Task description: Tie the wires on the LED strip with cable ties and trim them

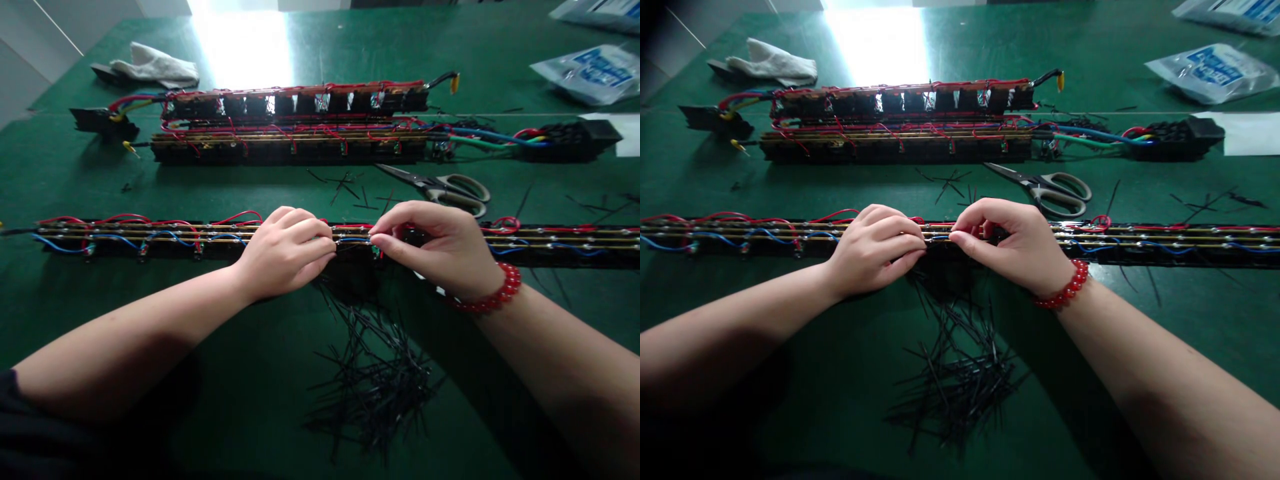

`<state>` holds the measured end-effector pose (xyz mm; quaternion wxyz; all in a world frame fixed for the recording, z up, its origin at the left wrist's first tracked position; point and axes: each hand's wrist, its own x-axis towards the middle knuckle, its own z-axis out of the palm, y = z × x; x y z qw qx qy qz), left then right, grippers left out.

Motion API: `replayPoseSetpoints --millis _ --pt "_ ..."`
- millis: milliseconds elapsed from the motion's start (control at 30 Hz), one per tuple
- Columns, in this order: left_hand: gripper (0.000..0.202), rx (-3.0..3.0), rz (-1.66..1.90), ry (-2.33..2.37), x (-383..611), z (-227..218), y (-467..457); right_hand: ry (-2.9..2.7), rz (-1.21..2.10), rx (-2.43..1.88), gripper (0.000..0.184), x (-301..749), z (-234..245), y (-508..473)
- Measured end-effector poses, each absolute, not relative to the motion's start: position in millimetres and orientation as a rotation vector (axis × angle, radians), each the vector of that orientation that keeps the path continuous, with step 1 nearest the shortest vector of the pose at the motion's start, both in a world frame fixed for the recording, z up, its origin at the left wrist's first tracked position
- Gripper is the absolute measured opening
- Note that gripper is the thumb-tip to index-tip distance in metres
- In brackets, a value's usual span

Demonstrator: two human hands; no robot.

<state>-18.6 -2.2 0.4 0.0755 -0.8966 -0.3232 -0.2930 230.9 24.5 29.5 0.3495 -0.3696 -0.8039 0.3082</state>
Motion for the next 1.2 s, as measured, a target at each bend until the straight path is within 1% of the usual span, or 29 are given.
replayPoseSetpoints --millis 200,333,467,633,1200 --pt "0.012 -2.7 -0.9 -0.957 -18.3 1.0 -2.3 -2.081 0.832 -0.906 0.009 231.2 29.9 24.9" --pt "0.013 -2.704 -0.9 -0.957 -18.4 0.5 -2.2 -2.072 0.848 -0.907 0.01 231.3 30.3 25.0" --pt "0.014 -2.704 -0.885 -0.959 -18.8 -0.2 -2.0 -2.073 0.862 -0.89 0.01 231.4 29.8 25.5" --pt "0.017 -2.709 -0.828 -0.953 -19.4 -0.6 -2.0 -2.079 0.831 -0.864 0.006 232.4 28.4 26.2" --pt "0.014 -2.706 -0.758 -0.923 -20.2 -0.1 -1.4 -2.123 0.777 -0.871 0.007 232.5 27.1 25.2"
